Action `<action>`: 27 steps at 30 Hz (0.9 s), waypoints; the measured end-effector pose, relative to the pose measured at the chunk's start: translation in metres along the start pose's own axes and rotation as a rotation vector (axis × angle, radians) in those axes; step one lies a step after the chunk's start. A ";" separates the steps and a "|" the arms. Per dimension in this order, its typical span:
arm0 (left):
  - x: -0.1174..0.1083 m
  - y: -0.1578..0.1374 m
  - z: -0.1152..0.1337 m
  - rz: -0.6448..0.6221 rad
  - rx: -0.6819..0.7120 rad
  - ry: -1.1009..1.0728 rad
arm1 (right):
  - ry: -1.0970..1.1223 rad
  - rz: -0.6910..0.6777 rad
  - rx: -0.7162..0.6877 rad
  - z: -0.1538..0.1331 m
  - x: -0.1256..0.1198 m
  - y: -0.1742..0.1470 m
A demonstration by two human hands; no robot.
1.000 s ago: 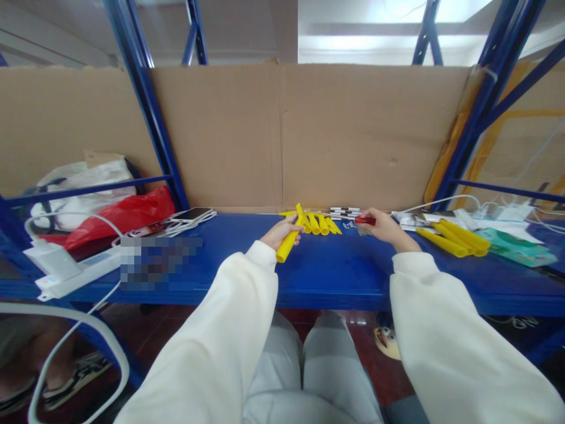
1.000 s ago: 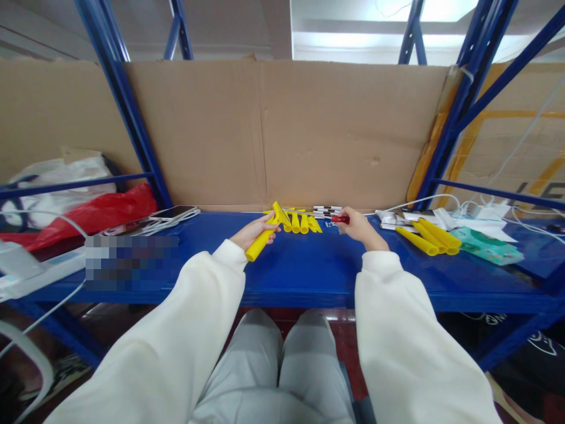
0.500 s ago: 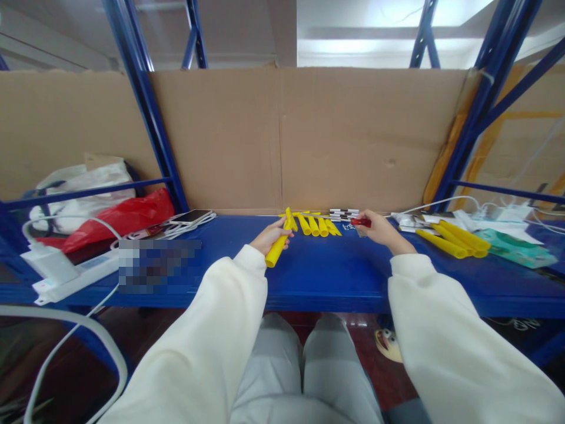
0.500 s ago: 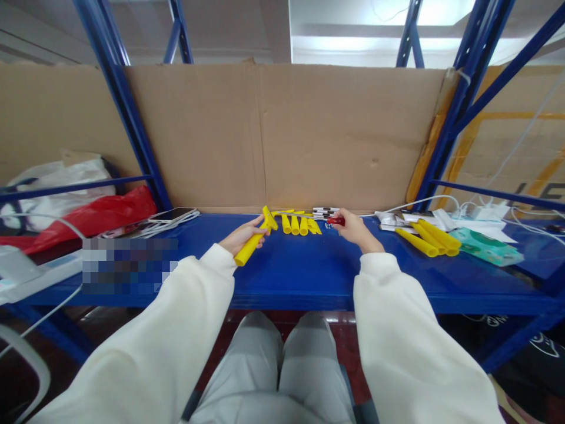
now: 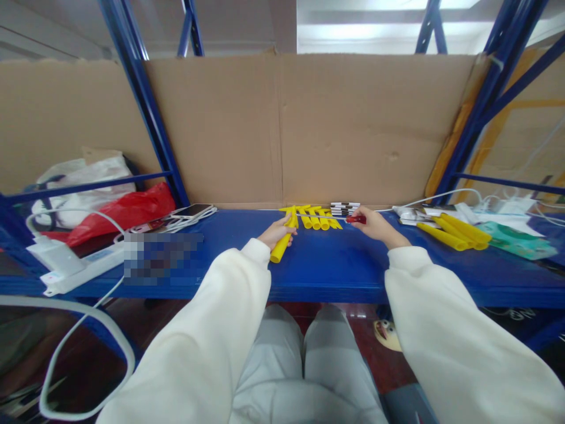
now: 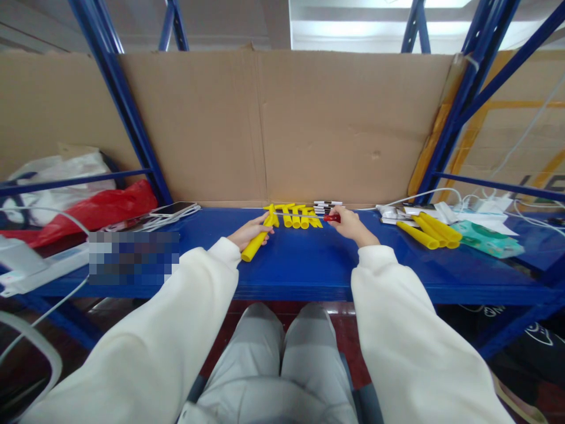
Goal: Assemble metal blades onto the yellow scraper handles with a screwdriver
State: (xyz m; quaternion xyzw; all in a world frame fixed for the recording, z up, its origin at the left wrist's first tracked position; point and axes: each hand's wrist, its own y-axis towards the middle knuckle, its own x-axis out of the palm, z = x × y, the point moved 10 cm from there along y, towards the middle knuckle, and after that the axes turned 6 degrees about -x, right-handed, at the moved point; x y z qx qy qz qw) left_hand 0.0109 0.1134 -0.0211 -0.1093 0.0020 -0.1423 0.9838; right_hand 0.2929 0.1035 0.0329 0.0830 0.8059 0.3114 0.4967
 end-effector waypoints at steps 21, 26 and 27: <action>0.009 -0.002 -0.003 -0.117 -0.077 -0.107 | -0.051 -0.002 0.044 0.001 -0.003 -0.002; 0.008 0.001 -0.003 -0.131 -0.078 -0.124 | -0.047 0.004 0.044 0.002 -0.004 -0.002; 0.008 0.002 -0.003 -0.133 -0.077 -0.124 | -0.046 0.005 0.038 0.002 -0.004 -0.002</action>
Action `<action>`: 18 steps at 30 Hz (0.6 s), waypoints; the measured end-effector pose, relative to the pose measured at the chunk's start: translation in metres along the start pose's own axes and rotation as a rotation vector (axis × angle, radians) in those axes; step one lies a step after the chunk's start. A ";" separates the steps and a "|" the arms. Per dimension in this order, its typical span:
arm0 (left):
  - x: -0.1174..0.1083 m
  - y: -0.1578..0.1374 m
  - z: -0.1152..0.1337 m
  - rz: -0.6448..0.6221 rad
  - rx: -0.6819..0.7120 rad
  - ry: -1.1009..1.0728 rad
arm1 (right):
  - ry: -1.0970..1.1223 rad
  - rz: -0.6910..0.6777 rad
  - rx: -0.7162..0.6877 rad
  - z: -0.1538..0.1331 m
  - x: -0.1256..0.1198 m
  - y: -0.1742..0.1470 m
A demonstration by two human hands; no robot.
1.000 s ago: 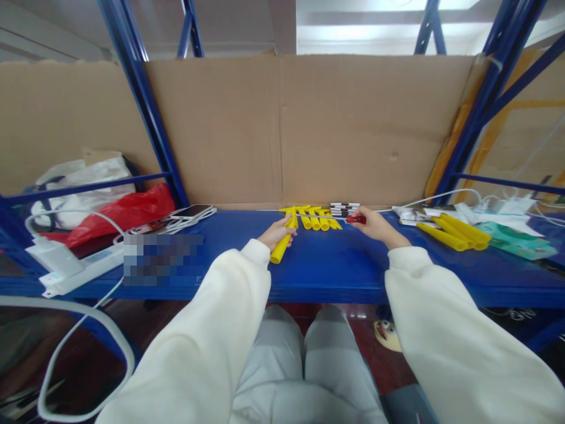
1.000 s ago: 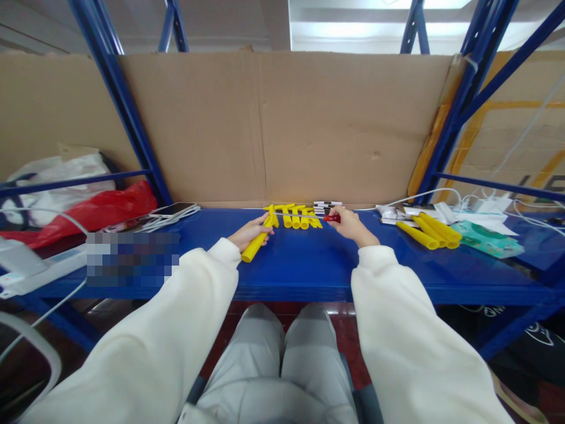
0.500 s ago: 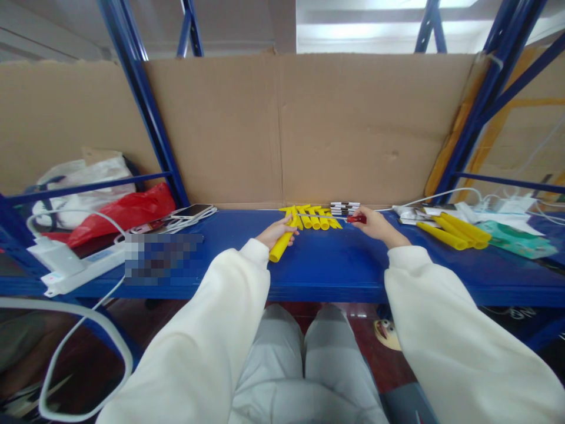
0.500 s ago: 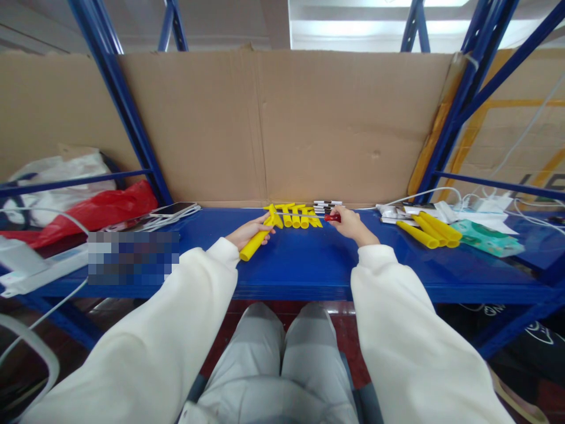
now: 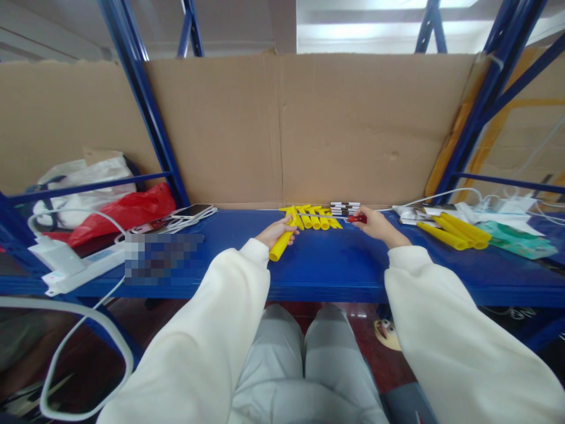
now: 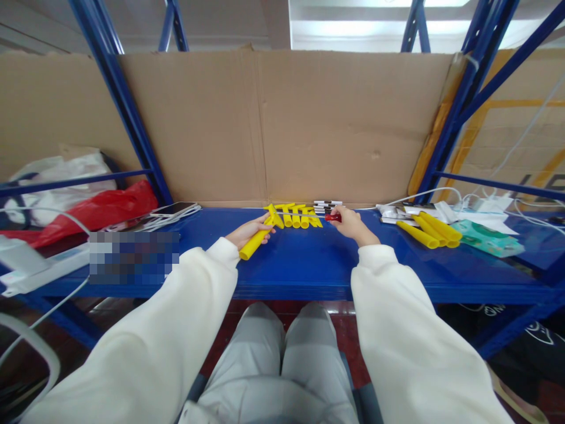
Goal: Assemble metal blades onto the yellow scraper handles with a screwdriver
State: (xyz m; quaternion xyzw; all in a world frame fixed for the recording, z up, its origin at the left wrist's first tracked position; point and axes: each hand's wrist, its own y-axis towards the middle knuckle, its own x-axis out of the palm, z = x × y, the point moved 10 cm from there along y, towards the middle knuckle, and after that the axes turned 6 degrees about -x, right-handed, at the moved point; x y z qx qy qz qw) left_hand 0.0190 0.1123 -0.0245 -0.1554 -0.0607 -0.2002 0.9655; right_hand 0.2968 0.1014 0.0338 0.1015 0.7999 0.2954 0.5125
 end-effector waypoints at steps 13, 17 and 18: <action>0.004 -0.004 0.001 0.010 0.004 0.027 | -0.001 0.019 -0.056 0.003 0.002 0.003; 0.004 -0.005 0.002 0.020 0.011 0.055 | -0.027 0.033 -0.061 -0.002 -0.002 0.002; 0.003 -0.004 0.002 0.023 0.012 0.065 | -0.038 0.041 -0.067 -0.004 -0.003 0.001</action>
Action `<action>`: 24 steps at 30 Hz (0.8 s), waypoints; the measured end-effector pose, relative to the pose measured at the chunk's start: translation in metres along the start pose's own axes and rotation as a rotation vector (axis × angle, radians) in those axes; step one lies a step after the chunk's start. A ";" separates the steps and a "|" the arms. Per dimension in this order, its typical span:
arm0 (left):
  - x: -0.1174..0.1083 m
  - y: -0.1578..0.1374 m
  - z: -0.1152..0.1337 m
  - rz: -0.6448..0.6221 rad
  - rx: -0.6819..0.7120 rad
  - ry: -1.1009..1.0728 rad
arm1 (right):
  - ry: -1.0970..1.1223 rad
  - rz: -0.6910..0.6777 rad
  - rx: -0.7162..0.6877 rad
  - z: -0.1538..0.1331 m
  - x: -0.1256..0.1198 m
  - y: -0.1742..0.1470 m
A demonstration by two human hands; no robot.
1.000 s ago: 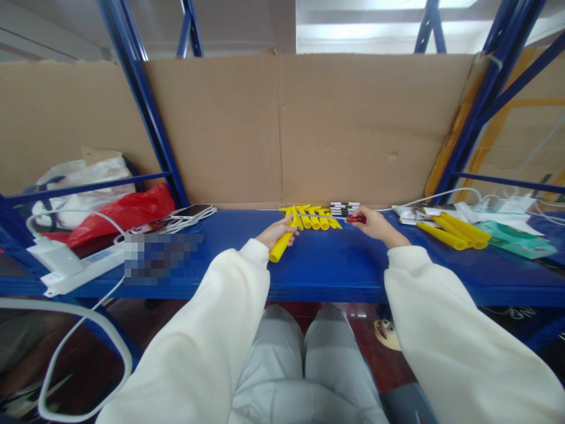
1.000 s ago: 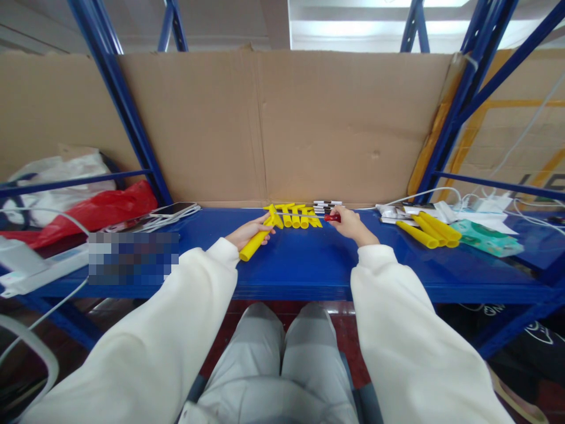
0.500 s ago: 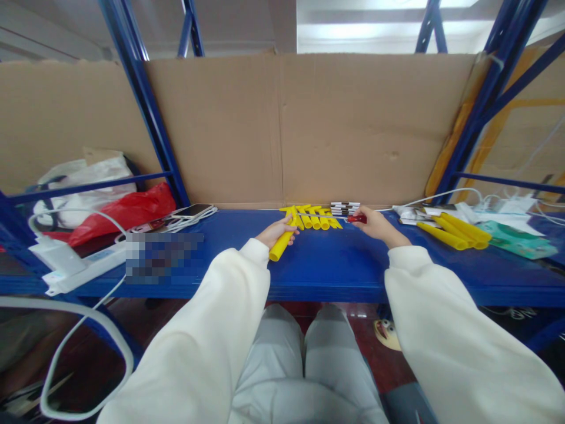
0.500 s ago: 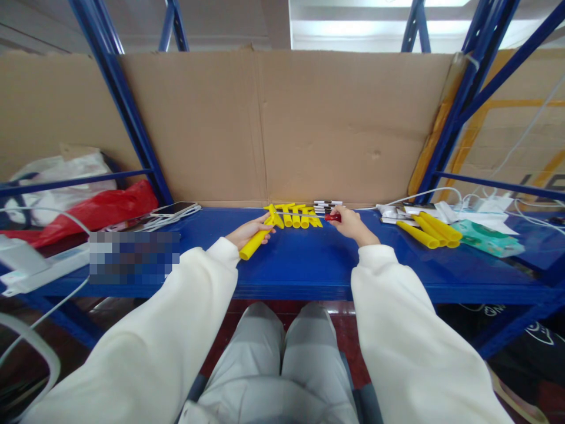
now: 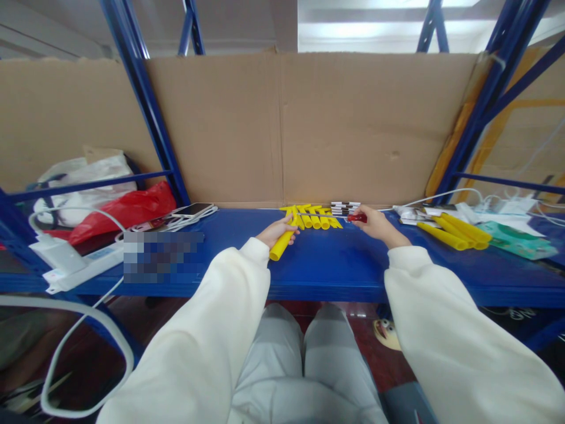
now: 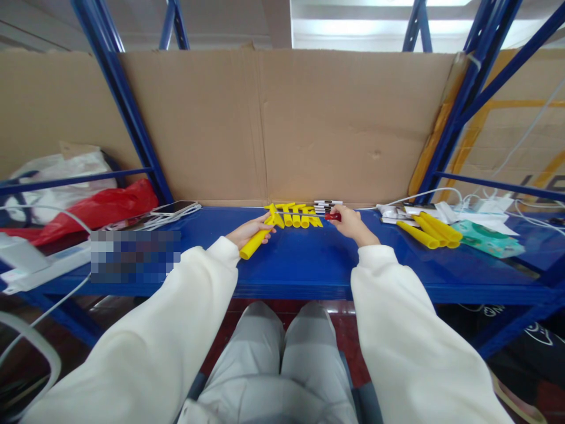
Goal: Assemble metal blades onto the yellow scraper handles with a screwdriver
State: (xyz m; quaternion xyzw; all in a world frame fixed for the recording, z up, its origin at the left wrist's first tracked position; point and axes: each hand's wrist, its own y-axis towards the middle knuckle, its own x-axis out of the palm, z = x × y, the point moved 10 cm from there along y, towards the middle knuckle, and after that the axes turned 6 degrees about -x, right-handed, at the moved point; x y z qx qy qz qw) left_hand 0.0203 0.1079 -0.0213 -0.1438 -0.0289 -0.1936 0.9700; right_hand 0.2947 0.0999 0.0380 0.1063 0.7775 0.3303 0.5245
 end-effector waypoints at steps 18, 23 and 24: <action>-0.005 -0.014 0.003 0.166 0.064 0.124 | -0.060 -0.143 -0.121 -0.033 -0.005 -0.009; -0.005 -0.014 0.004 0.168 0.075 0.125 | -0.136 -0.115 -0.091 -0.039 -0.008 -0.011; -0.005 -0.014 0.004 0.166 0.075 0.129 | -0.145 -0.113 -0.086 -0.039 -0.008 -0.012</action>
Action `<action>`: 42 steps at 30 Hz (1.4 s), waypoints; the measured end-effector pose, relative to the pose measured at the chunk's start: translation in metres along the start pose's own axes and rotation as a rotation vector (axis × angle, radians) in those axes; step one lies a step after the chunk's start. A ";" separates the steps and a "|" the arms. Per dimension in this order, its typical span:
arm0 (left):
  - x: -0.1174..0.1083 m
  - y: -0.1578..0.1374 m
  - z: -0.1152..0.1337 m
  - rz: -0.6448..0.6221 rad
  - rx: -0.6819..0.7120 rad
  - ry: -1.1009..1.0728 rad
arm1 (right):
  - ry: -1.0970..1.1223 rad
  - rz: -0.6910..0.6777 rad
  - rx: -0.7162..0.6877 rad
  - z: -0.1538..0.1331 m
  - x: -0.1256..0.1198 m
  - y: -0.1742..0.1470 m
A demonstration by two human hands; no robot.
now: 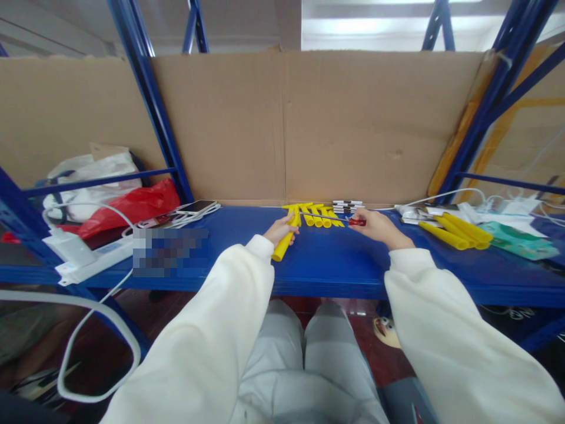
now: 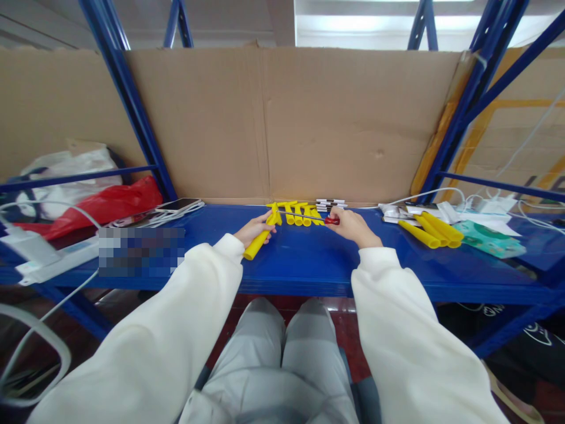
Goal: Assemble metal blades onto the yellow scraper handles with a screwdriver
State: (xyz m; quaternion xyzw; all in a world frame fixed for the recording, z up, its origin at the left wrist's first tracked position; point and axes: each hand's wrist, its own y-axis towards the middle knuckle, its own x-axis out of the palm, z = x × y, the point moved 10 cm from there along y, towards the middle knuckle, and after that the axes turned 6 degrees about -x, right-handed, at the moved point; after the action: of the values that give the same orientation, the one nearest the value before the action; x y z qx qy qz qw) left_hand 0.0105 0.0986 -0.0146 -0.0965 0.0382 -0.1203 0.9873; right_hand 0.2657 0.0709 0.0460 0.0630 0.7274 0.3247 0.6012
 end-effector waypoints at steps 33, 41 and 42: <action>0.001 0.002 0.001 0.006 0.007 0.022 | 0.158 -0.035 0.023 0.006 0.016 0.000; 0.000 0.005 -0.001 -0.005 0.014 0.019 | 0.159 -0.004 -0.028 0.007 0.013 0.001; 0.000 0.005 -0.001 -0.002 0.013 0.022 | 0.190 -0.031 -0.042 0.005 0.016 0.000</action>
State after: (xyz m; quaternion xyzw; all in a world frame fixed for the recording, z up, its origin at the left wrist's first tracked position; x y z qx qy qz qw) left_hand 0.0114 0.1035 -0.0163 -0.0890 0.0480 -0.1227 0.9873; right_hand 0.2660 0.0807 0.0329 0.0080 0.7751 0.3349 0.5357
